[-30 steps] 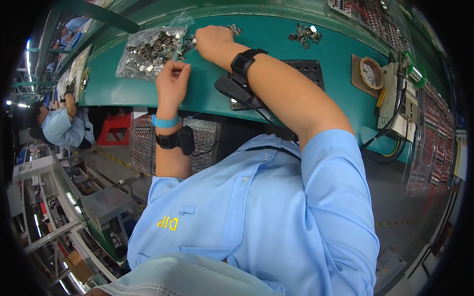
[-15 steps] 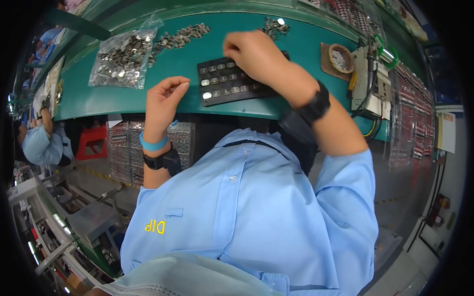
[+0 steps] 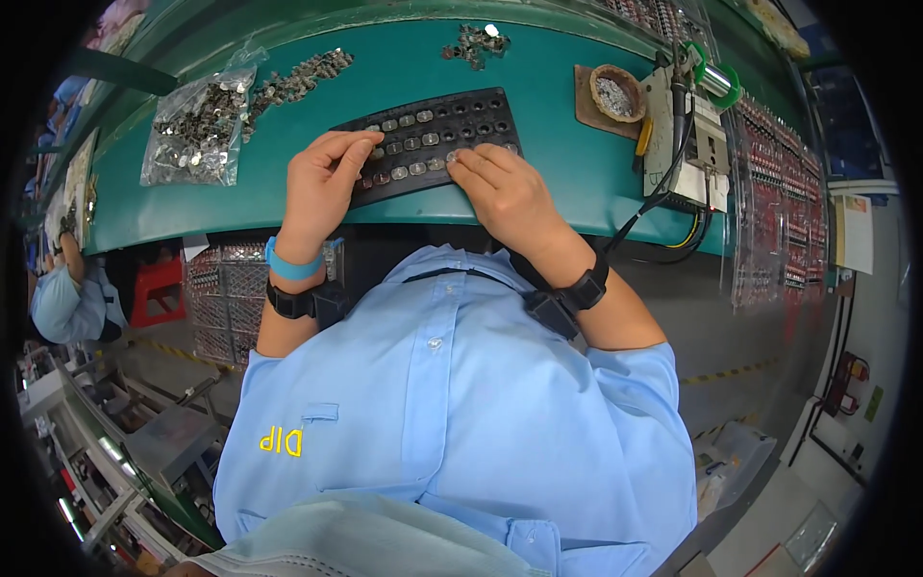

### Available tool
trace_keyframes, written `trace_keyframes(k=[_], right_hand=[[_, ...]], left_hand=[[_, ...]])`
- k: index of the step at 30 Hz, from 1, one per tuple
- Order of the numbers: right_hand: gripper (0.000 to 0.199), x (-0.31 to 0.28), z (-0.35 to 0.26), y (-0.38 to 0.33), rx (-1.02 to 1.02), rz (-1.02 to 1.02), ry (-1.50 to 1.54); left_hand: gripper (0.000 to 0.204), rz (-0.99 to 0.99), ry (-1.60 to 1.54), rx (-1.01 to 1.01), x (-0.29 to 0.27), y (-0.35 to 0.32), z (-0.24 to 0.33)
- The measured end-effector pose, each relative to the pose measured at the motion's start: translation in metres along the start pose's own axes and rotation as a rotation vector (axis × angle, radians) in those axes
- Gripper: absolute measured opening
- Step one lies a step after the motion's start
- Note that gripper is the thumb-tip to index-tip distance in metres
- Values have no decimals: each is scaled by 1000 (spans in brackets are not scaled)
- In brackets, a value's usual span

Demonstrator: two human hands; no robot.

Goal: Manually inserting small electronic components into a plastic tray or board.

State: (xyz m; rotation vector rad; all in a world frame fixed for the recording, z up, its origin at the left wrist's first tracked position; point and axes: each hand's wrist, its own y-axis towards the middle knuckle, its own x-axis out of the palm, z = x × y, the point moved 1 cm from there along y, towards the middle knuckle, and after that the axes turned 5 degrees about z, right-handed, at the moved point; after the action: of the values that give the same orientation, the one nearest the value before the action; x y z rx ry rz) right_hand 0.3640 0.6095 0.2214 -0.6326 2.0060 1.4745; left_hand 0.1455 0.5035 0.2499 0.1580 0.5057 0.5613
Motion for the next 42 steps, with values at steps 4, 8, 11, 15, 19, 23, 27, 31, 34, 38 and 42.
trace_keyframes(k=[4, 8, 11, 15, 19, 23, 27, 31, 34, 38, 42], right_hand=[[29, -11, 1, -3, -35, -58, 29], [30, -20, -4, 4, 145, -31, 1], [29, -10, -7, 4, 154, -66, -60], [25, -18, 5, 16, 154, -86, -67], [21, -9, 8, 14, 266, -78, 20], [19, -3, 10, 10, 389, -112, 112], [20, -3, 10, 12, 402, -134, 114], [22, -8, 2, 7, 381, -32, 50], [23, -7, 0, 1, 368, 36, 23], [24, -4, -2, -6, 344, 74, 5], [24, -3, -3, -7, 316, 85, -13]], left_hand=[[14, -4, -85, -142, 7, 0, 0], [14, -20, -234, -274, 16, 4, 5], [13, -39, -301, -321, 24, 9, 6], [12, -69, -271, -272, 32, 17, 8], [12, -95, -56, -47, 38, 27, 10], [13, -171, 28, -109, 52, 37, 14], [14, -253, 34, -189, 59, 42, 13], [14, -289, 353, 48, 56, 47, 13], [15, -281, 362, 71, 59, 49, 6], [16, -307, 379, 64, 61, 56, 1], [16, -327, 381, 17, 64, 57, 0]])
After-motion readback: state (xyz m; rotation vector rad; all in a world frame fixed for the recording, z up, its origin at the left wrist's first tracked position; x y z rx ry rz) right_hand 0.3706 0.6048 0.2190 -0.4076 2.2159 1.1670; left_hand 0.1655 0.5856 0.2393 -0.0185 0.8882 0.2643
